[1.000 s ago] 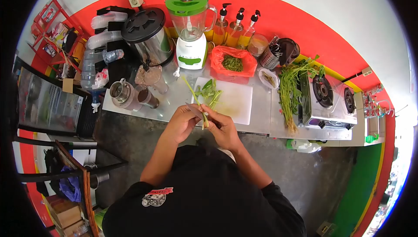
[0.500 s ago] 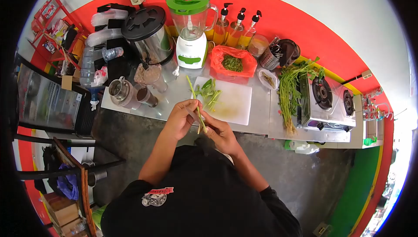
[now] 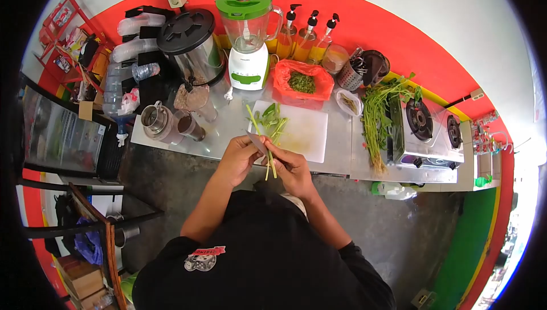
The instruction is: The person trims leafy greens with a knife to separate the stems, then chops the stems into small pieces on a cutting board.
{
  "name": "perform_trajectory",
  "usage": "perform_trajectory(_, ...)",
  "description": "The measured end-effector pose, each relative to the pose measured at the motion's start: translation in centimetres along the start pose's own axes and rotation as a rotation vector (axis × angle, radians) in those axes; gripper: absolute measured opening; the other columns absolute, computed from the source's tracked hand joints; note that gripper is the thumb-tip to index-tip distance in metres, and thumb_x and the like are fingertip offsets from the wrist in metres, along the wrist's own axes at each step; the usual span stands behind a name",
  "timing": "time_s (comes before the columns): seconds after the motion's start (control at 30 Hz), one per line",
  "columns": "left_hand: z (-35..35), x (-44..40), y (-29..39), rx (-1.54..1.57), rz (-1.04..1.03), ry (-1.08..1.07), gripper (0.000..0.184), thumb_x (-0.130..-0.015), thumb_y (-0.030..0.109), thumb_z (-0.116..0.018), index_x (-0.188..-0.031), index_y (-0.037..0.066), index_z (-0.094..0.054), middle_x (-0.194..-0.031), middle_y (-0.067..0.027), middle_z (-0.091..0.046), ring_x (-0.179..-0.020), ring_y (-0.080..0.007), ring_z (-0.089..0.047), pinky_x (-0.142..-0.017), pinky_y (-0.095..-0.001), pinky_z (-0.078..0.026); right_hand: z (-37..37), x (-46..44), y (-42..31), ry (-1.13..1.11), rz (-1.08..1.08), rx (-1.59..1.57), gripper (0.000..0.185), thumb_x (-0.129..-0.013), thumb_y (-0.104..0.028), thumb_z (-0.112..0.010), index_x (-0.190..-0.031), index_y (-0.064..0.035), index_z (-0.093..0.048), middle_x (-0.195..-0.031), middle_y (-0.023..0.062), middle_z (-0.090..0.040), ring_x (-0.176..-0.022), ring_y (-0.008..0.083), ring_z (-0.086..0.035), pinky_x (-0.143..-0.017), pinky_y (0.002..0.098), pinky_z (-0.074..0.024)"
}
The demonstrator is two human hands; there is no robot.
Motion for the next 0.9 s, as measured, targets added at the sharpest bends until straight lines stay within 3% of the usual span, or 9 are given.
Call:
perform_trajectory(0.07,0.3,-0.2,0.4,0.019,-0.021,0.028,0.021,-0.099,0.022,-0.064,-0.1,0.002,-0.07,-0.089,-0.0027,-0.069,-0.08,-0.0106,-0.062,-0.071,-0.0282,-0.051,0.5,0.2,0.3,0.012,-0.042,0.018,0.047,-0.1,0.003,-0.049,-0.146,-0.0049,-0.052,-0.102,0.0107,-0.069,-0.078,0.0079,-0.052,-0.072,0.0225,-0.0459)
perform_trajectory(0.13,1.0,-0.3,1.2,0.011,-0.073,0.13,0.022,-0.1,0.023,-0.063,-0.1,0.002,-0.07,-0.086,-0.0004,-0.067,-0.079,-0.0093,-0.062,-0.073,-0.0273,-0.051,0.2,0.1,0.1,-0.061,-0.039,0.026,0.048,-0.1,0.002,-0.05,-0.147,-0.0052,-0.051,-0.103,0.0109,-0.069,-0.08,0.009,-0.054,-0.072,0.0228,-0.046)
perform_trajectory(0.23,0.5,-0.2,1.7,0.062,-0.088,0.098,0.021,-0.099,0.022,-0.065,-0.097,0.002,-0.07,-0.085,0.0004,-0.065,-0.075,-0.0084,-0.061,-0.069,-0.0248,-0.051,-0.3,0.2,0.4,-0.091,-0.062,-0.048,0.049,-0.101,-0.005,-0.056,-0.15,-0.005,-0.047,-0.103,0.0081,-0.069,-0.09,0.0105,-0.058,-0.078,0.0254,-0.0478)
perform_trajectory(0.43,-0.3,-0.2,0.5,0.079,-0.065,0.029,0.018,-0.097,0.02,-0.068,-0.096,0.002,-0.07,-0.078,-0.0014,-0.066,-0.065,-0.011,-0.061,-0.055,-0.0279,-0.049,0.0,0.3,0.2,-0.046,-0.091,-0.042,0.058,-0.1,-0.006,-0.057,-0.155,-0.007,-0.038,-0.1,0.0062,-0.066,-0.085,0.0101,-0.056,-0.075,0.0251,-0.0456)
perform_trajectory(0.5,-0.7,-0.3,-0.4,0.158,0.024,-0.055,0.013,-0.096,0.016,-0.069,-0.096,0.004,-0.072,-0.086,-0.0028,-0.068,-0.073,-0.0099,-0.06,-0.061,-0.0258,-0.046,0.1,0.2,0.1,-0.037,-0.091,-0.039,0.058,-0.1,-0.007,-0.058,-0.155,-0.0072,-0.038,-0.099,0.0055,-0.065,-0.083,0.0096,-0.054,-0.075,0.0247,-0.0448)
perform_trajectory(0.6,-1.1,0.0,0.5,0.158,-0.021,-0.032,0.013,-0.095,0.016,-0.069,-0.095,0.003,-0.072,-0.085,-0.0021,-0.067,-0.073,-0.0099,-0.06,-0.058,-0.0267,-0.045,0.3,0.2,0.2,-0.034,-0.117,-0.028,0.058,-0.1,-0.006,-0.057,-0.155,-0.0066,-0.039,-0.097,0.0033,-0.063,-0.079,0.008,-0.049,-0.072,0.0238,-0.0431)
perform_trajectory(0.73,-0.8,-0.1,1.1,0.139,-0.096,0.062,0.013,-0.096,0.015,-0.069,-0.095,0.002,-0.071,-0.089,-0.0032,-0.069,-0.076,-0.0108,-0.061,-0.067,-0.0268,-0.048,0.0,0.4,0.6,-0.022,-0.132,-0.082,0.055,-0.099,-0.004,-0.057,-0.153,-0.0057,-0.043,-0.094,0.0007,-0.059,-0.077,0.0065,-0.045,-0.069,0.022,-0.0397)
perform_trajectory(0.77,-0.4,-0.2,0.9,0.096,-0.121,0.065,0.013,-0.095,0.015,-0.069,-0.094,0.002,-0.071,-0.092,-0.0041,-0.07,-0.079,-0.011,-0.062,-0.074,-0.0268,-0.05,-0.1,0.4,0.6,-0.003,-0.148,-0.097,0.054,-0.099,-0.004,-0.057,-0.152,-0.0058,-0.044,-0.092,-0.0003,-0.058,-0.077,0.0062,-0.044,-0.069,0.0216,-0.0385)
perform_trajectory(0.9,-0.4,-0.2,0.6,0.084,-0.109,0.026,0.008,-0.093,0.011,-0.07,-0.092,0.003,-0.07,-0.094,-0.0042,-0.07,-0.086,-0.0123,-0.064,-0.078,-0.0267,-0.051,-0.1,0.6,0.7,0.025,-0.115,-0.045,0.051,-0.099,-0.004,-0.058,-0.149,-0.0057,-0.048,-0.089,-0.0016,-0.055,-0.076,0.0058,-0.042,-0.068,0.0215,-0.0371)
Point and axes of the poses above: each hand's wrist, its own x-axis away from the middle knuckle, its own z-axis out of the back of the hand, y = z × x, the point moved 7 cm from there along -x, towards the middle knuckle
